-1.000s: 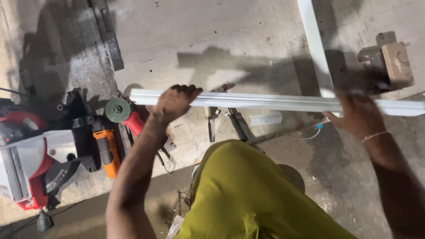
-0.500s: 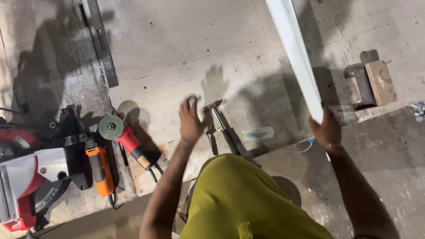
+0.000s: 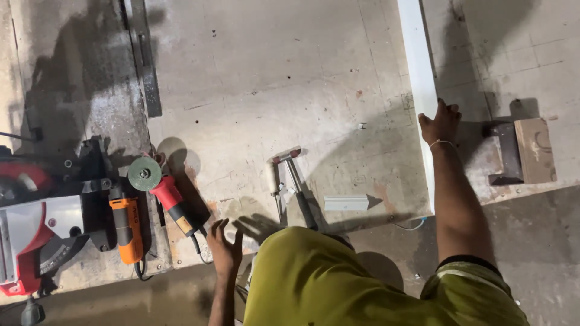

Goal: Measure, fit, and hammer metal frame components together.

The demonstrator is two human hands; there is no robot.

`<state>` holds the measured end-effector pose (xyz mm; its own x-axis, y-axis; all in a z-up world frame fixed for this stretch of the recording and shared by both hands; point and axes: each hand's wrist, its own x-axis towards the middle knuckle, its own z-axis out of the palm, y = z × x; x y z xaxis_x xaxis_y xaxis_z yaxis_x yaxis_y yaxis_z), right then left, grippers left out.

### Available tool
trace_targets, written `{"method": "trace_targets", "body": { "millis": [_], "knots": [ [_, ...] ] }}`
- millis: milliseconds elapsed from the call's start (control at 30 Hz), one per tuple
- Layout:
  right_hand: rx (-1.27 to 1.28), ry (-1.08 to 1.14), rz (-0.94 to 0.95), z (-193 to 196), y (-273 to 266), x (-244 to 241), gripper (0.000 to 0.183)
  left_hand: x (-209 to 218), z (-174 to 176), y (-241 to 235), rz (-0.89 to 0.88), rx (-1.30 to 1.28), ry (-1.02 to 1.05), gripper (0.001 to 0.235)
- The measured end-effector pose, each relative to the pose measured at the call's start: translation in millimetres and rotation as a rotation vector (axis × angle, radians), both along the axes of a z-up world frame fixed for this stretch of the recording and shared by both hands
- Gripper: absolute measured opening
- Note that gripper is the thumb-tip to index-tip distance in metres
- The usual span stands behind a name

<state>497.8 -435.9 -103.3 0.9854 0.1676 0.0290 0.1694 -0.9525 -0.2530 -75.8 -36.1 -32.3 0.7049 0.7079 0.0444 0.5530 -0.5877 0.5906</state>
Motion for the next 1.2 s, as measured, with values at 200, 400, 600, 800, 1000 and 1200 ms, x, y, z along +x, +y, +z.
{"method": "trace_targets", "body": {
  "millis": [200,400,600,800,1000,1200],
  "knots": [
    [0.004,-0.08,0.121,-34,3,28,0.081,1,-2,-3,0.086,0.017,0.057,0.051],
    [-0.011,0.148,-0.065,25,40,11,0.092,19,-36,-5,-0.066,-0.016,0.019,0.053],
    [0.081,-0.601,0.219,-18,18,-66,0.088,53,-14,-28,-0.164,-0.145,0.079,0.053],
    [0.317,0.291,0.511,21,30,-235,0.043,75,-7,-27,-0.204,-0.227,0.019,0.056],
    [0.304,0.266,0.513,40,40,-304,0.056,78,-15,-24,-0.172,-0.363,-0.03,0.047],
    [0.495,0.497,0.304,28,50,-301,0.036,100,-21,-25,-0.239,-0.618,-0.183,0.043]
  ]
}}
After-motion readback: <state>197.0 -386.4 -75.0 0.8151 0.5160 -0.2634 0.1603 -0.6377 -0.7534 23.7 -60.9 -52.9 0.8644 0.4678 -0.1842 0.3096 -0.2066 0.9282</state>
